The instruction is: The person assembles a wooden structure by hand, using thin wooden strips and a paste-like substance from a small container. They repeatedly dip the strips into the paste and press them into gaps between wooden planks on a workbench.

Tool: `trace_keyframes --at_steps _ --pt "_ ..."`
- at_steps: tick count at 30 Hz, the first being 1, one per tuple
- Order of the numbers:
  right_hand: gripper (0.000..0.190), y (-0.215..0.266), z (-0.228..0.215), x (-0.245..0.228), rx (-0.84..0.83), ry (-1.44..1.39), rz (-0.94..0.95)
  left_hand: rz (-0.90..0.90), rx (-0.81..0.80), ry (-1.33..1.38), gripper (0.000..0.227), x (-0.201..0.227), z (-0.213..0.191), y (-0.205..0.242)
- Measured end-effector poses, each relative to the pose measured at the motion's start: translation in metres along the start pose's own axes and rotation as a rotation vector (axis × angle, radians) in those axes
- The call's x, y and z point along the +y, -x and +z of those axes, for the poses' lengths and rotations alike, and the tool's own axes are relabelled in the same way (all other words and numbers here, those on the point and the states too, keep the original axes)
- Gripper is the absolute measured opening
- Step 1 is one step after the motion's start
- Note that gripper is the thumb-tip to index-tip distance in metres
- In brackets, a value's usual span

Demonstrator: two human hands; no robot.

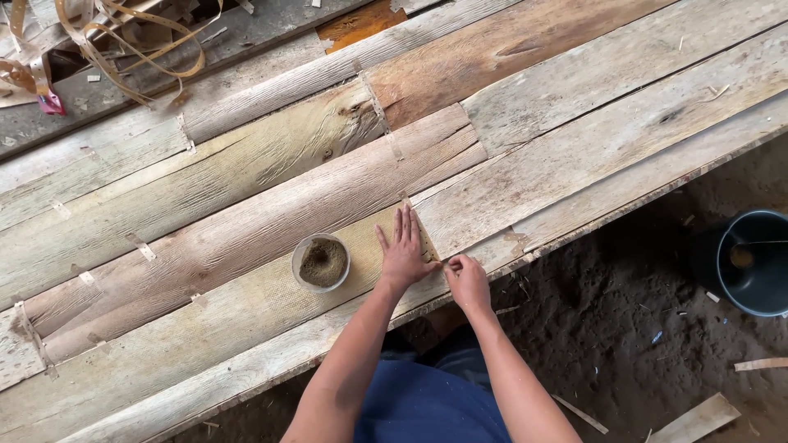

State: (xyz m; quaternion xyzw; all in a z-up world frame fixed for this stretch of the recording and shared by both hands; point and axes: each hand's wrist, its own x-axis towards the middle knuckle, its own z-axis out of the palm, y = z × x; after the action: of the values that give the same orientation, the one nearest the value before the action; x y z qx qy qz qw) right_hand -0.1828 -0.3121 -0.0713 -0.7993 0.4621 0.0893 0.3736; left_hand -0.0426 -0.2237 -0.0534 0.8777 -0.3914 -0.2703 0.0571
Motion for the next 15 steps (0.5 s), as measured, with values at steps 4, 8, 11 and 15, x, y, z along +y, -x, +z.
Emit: trace_keyframes --at_steps 4,8,11,15 --pt "0.017 -0.002 0.004 0.000 -0.028 0.051 0.114 -0.011 -0.013 0.001 0.135 0.000 -0.001 0.002" --pt "0.016 0.003 -0.001 -0.010 0.007 0.077 0.119 -0.012 -0.019 0.024 0.138 0.001 -0.010 0.005" --pt "0.020 -0.001 0.005 -0.005 -0.003 0.038 0.146 -0.021 -0.021 0.011 0.137 0.004 -0.012 0.008" --pt "0.021 -0.008 0.008 0.004 -0.043 -0.002 0.222 -0.040 -0.025 -0.003 0.138 0.004 -0.006 0.005"
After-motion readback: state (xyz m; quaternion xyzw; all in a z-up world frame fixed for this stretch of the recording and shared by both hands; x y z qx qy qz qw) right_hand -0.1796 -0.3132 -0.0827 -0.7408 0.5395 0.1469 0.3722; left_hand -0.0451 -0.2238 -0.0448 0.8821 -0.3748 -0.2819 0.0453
